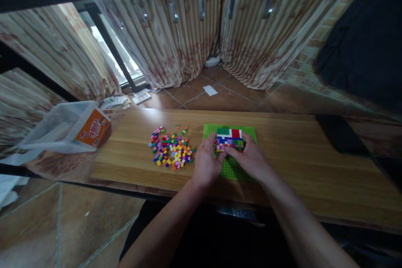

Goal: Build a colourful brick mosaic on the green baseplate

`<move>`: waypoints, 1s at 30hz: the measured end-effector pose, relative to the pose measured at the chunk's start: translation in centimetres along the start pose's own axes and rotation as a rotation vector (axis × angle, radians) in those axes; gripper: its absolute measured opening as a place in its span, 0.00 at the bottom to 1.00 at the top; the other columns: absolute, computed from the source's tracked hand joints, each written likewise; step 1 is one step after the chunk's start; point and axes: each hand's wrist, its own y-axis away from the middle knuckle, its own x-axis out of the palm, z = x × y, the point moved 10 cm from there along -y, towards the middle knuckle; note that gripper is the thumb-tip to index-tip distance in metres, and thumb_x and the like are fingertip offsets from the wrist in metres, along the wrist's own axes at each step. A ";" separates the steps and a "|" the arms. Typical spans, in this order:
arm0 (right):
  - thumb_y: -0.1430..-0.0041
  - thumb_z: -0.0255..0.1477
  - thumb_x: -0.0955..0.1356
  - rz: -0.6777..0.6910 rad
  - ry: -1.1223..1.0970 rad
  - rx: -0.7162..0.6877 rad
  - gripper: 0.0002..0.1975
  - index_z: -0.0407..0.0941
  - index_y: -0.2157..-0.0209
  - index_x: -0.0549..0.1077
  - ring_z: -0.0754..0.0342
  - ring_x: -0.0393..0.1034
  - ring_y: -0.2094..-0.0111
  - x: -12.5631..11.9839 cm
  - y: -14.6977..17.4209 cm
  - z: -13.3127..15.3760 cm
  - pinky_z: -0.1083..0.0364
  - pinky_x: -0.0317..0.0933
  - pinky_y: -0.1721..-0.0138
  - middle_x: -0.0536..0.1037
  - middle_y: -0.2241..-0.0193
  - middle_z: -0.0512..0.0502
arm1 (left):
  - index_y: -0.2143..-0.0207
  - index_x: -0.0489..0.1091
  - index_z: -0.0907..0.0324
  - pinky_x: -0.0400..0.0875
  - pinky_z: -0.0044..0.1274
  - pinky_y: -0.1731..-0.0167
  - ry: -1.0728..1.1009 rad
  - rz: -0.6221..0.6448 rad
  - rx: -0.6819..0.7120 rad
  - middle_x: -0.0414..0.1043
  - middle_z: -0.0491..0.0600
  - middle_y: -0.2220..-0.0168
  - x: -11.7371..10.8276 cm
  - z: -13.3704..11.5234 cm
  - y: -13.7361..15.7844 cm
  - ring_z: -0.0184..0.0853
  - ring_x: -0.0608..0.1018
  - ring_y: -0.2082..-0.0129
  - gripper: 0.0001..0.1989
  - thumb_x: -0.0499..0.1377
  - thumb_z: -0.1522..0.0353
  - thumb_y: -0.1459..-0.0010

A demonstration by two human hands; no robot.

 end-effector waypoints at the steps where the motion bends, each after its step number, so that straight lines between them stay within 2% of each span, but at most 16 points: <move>1: 0.49 0.46 0.71 -0.004 0.005 0.027 0.39 0.42 0.40 0.64 0.38 0.74 0.52 -0.1 0.0 -0.4 0.41 0.65 0.50 0.78 0.52 0.34 | 0.40 0.62 0.60 0.77 0.34 0.54 -0.003 0.013 0.010 0.75 0.57 0.52 0.0 -0.1 0.0 0.41 0.79 0.55 0.29 0.63 0.71 0.44; 3: 0.51 0.48 0.72 -0.010 0.023 0.083 0.40 0.42 0.41 0.65 0.39 0.74 0.52 -0.2 0.0 -1.1 0.42 0.65 0.51 0.79 0.53 0.34 | 0.40 0.62 0.60 0.77 0.34 0.54 -0.012 0.039 0.027 0.75 0.56 0.51 -0.2 -0.2 0.1 0.40 0.79 0.55 0.29 0.62 0.74 0.45; 7: 0.51 0.51 0.72 -0.005 0.027 0.077 0.42 0.41 0.40 0.66 0.38 0.75 0.53 -0.4 0.1 -1.4 0.42 0.65 0.51 0.78 0.51 0.32 | 0.43 0.66 0.59 0.77 0.32 0.53 -0.067 0.074 0.046 0.77 0.54 0.54 -1.4 -0.4 -0.2 0.38 0.79 0.57 0.28 0.57 0.79 0.47; 10: 0.50 0.54 0.70 0.008 0.020 0.081 0.41 0.42 0.42 0.67 0.38 0.75 0.54 -0.7 0.1 -1.7 0.42 0.66 0.52 0.79 0.53 0.33 | 0.50 0.72 0.60 0.75 0.32 0.52 -0.194 0.029 0.043 0.78 0.53 0.57 -4.1 0.4 -1.3 0.39 0.79 0.56 0.24 0.54 0.82 0.49; 13: 0.48 0.55 0.69 0.048 -0.012 0.091 0.38 0.43 0.44 0.70 0.39 0.77 0.57 -0.7 0.0 -2.0 0.43 0.67 0.56 0.81 0.56 0.35 | 0.56 0.77 0.61 0.74 0.34 0.52 -0.411 -0.004 -0.036 0.78 0.56 0.58 -7.6 2.7 -2.6 0.42 0.79 0.57 0.19 0.54 0.80 0.48; 16: 0.46 0.54 0.68 0.089 -0.070 0.099 0.36 0.43 0.44 0.70 0.42 0.77 0.62 -0.5 -0.1 -2.1 0.45 0.68 0.60 0.81 0.58 0.38 | 0.60 0.80 0.59 0.72 0.34 0.51 -0.562 0.061 -0.030 0.78 0.55 0.59 -9.5 4.7 -3.3 0.42 0.78 0.57 0.20 0.54 0.81 0.49; 19: 0.45 0.53 0.67 0.090 -0.075 0.105 0.35 0.44 0.44 0.70 0.44 0.77 0.65 -0.6 -0.2 -2.3 0.46 0.68 0.62 0.82 0.61 0.39 | 0.61 0.81 0.55 0.70 0.33 0.49 -0.634 0.106 0.017 0.77 0.54 0.59 -10.0 6.0 -3.4 0.40 0.77 0.56 0.22 0.53 0.82 0.50; 22: 0.45 0.52 0.68 0.086 -0.074 0.099 0.35 0.44 0.43 0.70 0.44 0.76 0.65 -0.6 -0.3 -2.6 0.46 0.68 0.63 0.82 0.62 0.39 | 0.61 0.81 0.53 0.70 0.34 0.48 -0.654 0.131 0.049 0.77 0.54 0.58 -9.6 6.4 -3.4 0.40 0.76 0.56 0.20 0.54 0.79 0.47; 26: 0.44 0.52 0.67 0.103 -0.078 0.085 0.34 0.44 0.43 0.70 0.44 0.76 0.62 -0.4 -0.3 -2.4 0.47 0.68 0.63 0.81 0.58 0.38 | 0.62 0.82 0.55 0.71 0.34 0.49 -0.662 0.145 0.025 0.77 0.55 0.58 -9.6 6.6 -3.6 0.42 0.76 0.55 0.15 0.57 0.75 0.46; 30: 0.43 0.51 0.66 0.122 -0.075 0.088 0.33 0.43 0.44 0.70 0.45 0.76 0.63 -0.5 -0.2 -1.9 0.48 0.68 0.65 0.81 0.57 0.37 | 0.65 0.80 0.57 0.71 0.35 0.49 -0.658 0.170 0.014 0.77 0.55 0.58 -9.8 6.5 -3.8 0.44 0.77 0.56 0.12 0.56 0.73 0.44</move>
